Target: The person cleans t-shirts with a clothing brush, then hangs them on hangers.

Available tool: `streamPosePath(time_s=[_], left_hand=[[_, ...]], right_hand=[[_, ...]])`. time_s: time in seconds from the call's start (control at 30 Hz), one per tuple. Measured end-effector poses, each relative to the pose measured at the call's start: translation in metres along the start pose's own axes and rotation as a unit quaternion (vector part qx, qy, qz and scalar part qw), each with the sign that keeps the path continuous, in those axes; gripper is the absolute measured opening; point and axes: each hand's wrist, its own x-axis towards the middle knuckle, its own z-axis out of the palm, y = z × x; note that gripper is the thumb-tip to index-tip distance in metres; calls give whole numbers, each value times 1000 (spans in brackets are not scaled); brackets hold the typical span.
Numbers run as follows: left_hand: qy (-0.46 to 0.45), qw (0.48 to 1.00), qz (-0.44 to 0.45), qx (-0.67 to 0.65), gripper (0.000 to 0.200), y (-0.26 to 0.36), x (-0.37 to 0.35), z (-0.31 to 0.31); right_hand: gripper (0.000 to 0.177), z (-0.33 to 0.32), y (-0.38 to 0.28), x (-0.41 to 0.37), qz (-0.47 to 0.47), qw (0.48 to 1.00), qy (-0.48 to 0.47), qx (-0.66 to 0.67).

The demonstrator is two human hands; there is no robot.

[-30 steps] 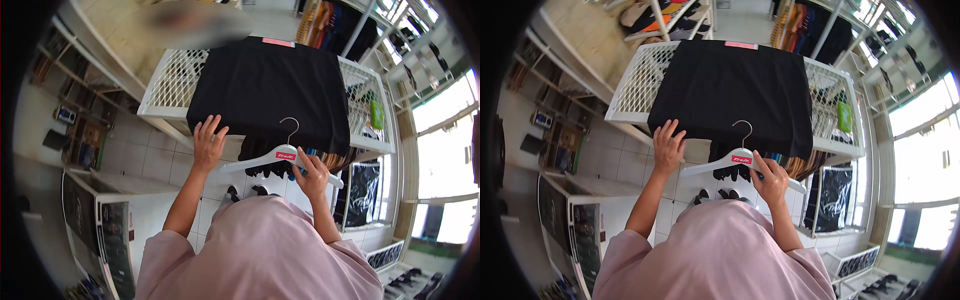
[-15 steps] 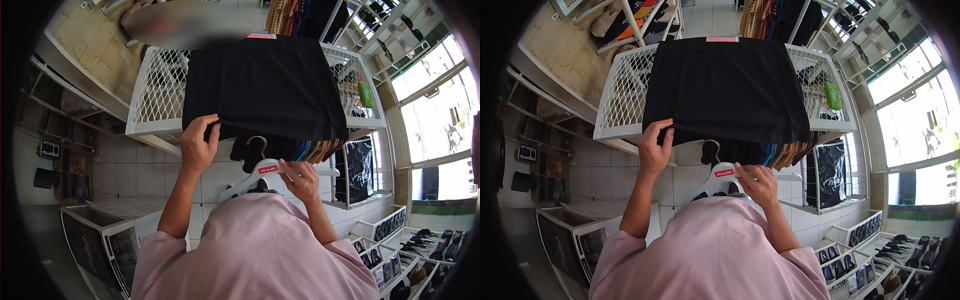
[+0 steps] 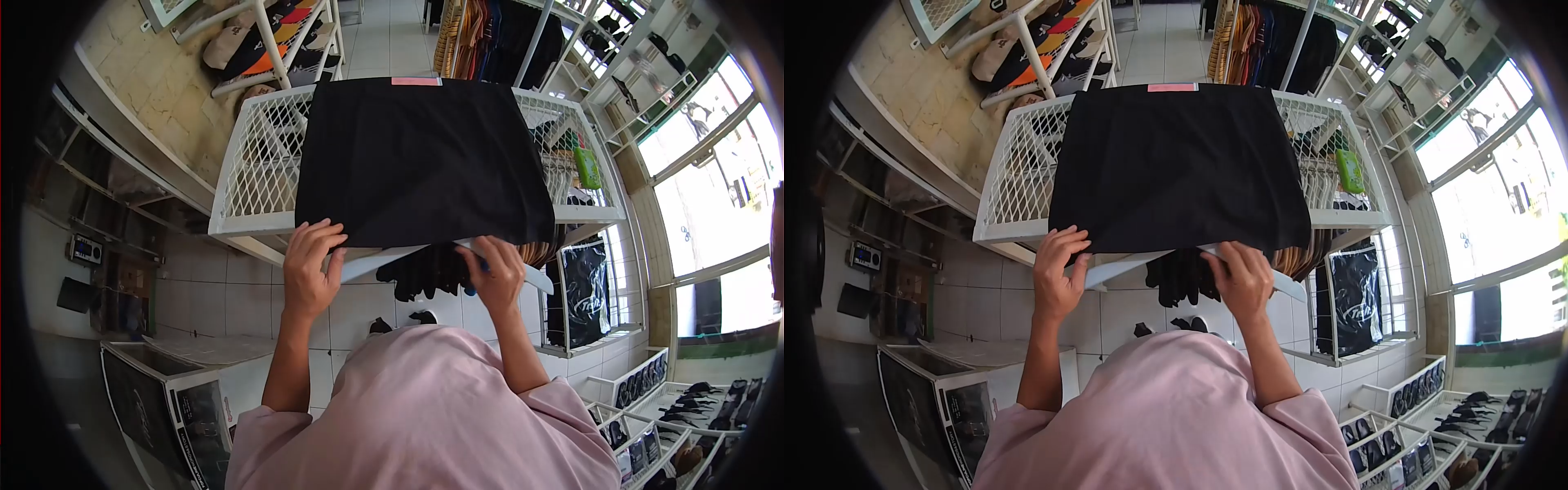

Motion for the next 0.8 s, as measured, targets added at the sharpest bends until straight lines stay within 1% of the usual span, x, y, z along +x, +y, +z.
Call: streamPosePath(time_s=[0.03, 0.13, 0.17, 0.27, 0.4, 0.47, 0.5, 0.53, 0.6, 0.63, 0.7, 0.73, 0.8], left_hand=[[-3, 1000, 0, 6, 13, 0, -1, -1], [-7, 1000, -8, 12, 11, 0, -3, -3], [-8, 1000, -11, 12, 11, -1, -4, -3], [-18, 1000, -14, 21, 13, 0, -7, -1], [-62, 997, -37, 32, 14, 1, -10, 0], [-72, 996, -28, 43, 15, 3, -9, -1], [-88, 994, -18, 55, 16, 6, -5, -3], [-86, 995, -14, 44, 16, 10, 3, -4], [-79, 996, -13, 24, 18, 17, 18, -2], [-64, 998, -11, 1, 24, 12, 27, 8], [-71, 995, -50, -43, 30, 7, 51, 35], [-75, 993, -70, -64, 33, 3, 57, 45], [-121, 987, -90, -48, 37, -8, 61, 58]], right_hand=[[31, -3, 6, 1, 30, 1000, 1, 2], [37, -21, 19, 10, 104, 992, -3, -65], [43, -22, 23, 13, 162, 986, -17, -42], [47, -26, 17, 40, 148, 987, -8, -58], [49, -9, 9, 60, 134, 986, -86, -44], [48, 6, 10, 63, 113, 988, -103, -24], [46, 15, 10, 62, 117, 986, -119, -22], [43, 21, 11, 60, 111, 985, -129, -15], [40, 25, 9, 59, 127, 982, -140, -2], [40, 23, 10, 59, 95, 987, -130, -24], [40, 19, 12, 58, 28, 991, -115, -65], [41, 18, 13, 57, 47, 991, -112, -51], [43, 16, 19, 60, 85, 991, -102, -24]])
